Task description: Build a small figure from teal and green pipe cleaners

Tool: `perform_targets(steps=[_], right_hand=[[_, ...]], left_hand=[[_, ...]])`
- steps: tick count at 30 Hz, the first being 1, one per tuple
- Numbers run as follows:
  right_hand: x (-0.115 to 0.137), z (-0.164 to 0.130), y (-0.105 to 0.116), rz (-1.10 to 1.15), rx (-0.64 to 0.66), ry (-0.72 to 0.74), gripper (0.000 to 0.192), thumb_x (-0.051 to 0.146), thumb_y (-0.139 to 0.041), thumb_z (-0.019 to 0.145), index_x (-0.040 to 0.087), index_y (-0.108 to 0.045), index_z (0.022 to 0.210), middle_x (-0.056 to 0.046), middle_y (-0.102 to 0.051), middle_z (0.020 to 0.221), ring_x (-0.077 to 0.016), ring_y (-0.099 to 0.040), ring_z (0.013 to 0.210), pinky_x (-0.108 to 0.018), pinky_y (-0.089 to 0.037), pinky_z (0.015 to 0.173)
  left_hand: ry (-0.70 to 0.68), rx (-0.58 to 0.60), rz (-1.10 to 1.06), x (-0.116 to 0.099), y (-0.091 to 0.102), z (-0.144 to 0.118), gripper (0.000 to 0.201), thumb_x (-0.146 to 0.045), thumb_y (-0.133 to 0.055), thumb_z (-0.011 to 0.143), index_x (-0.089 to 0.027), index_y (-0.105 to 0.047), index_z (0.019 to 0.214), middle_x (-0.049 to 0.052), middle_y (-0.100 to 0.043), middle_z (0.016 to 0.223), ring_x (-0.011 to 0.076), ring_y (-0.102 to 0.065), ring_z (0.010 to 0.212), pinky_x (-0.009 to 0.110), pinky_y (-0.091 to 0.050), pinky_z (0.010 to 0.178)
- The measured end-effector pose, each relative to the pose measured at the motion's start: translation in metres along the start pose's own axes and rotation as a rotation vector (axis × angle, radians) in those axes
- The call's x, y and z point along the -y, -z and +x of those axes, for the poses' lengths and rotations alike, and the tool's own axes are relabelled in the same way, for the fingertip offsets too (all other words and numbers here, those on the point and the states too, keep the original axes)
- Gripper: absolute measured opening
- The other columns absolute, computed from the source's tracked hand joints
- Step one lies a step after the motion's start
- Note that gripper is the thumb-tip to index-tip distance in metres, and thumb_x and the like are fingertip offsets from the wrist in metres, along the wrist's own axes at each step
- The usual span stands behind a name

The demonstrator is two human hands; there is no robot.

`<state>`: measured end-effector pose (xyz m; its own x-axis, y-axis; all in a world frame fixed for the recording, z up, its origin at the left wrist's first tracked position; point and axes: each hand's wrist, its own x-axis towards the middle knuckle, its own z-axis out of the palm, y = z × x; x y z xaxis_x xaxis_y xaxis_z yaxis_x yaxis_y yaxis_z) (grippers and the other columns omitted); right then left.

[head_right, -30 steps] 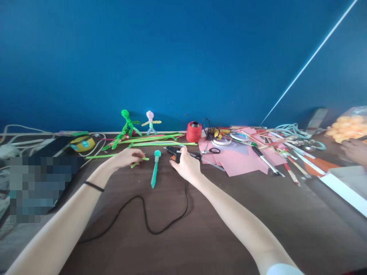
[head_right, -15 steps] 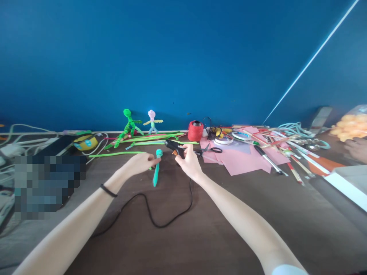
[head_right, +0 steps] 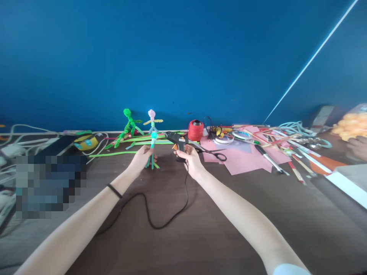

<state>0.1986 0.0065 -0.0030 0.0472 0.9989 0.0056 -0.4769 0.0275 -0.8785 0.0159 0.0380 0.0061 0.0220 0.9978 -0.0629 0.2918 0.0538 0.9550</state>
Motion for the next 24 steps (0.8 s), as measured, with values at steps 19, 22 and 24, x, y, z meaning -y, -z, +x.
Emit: perform_targets(steps=[19,22,24], right_hand=[[-0.009,-0.004,0.003,-0.136,0.249,0.07,0.024,0.008,-0.056,0.058,0.017,-0.054,0.081,-0.001,-0.064,0.081,-0.0102,-0.056,0.055,-0.026,-0.042,0.056],[-0.01,-0.003,0.004,-0.145,0.29,0.012,0.025,0.008,-0.054,0.058,0.016,-0.057,0.082,-0.004,-0.065,0.085,-0.0126,-0.06,0.062,-0.026,-0.042,0.059],[-0.01,-0.003,0.004,-0.153,0.307,-0.011,0.025,0.008,-0.053,0.059,0.016,-0.058,0.082,-0.004,-0.065,0.085,-0.0134,-0.061,0.063,-0.027,-0.042,0.061]], left_hand=[[-0.117,0.036,-0.472,0.009,-0.013,-0.002,0.021,-0.035,-0.059,0.073,-0.016,-0.051,0.078,-0.005,-0.05,0.061,0.0086,-0.058,0.053,0.022,-0.047,0.057],[-0.137,0.054,-0.463,0.011,-0.013,-0.003,0.02,-0.034,-0.057,0.074,-0.016,-0.053,0.08,-0.005,-0.05,0.061,0.0078,-0.056,0.052,0.021,-0.046,0.055],[-0.16,0.056,-0.437,0.012,-0.014,-0.004,0.019,-0.034,-0.056,0.075,-0.016,-0.054,0.08,-0.005,-0.049,0.06,0.0076,-0.056,0.051,0.021,-0.045,0.054]])
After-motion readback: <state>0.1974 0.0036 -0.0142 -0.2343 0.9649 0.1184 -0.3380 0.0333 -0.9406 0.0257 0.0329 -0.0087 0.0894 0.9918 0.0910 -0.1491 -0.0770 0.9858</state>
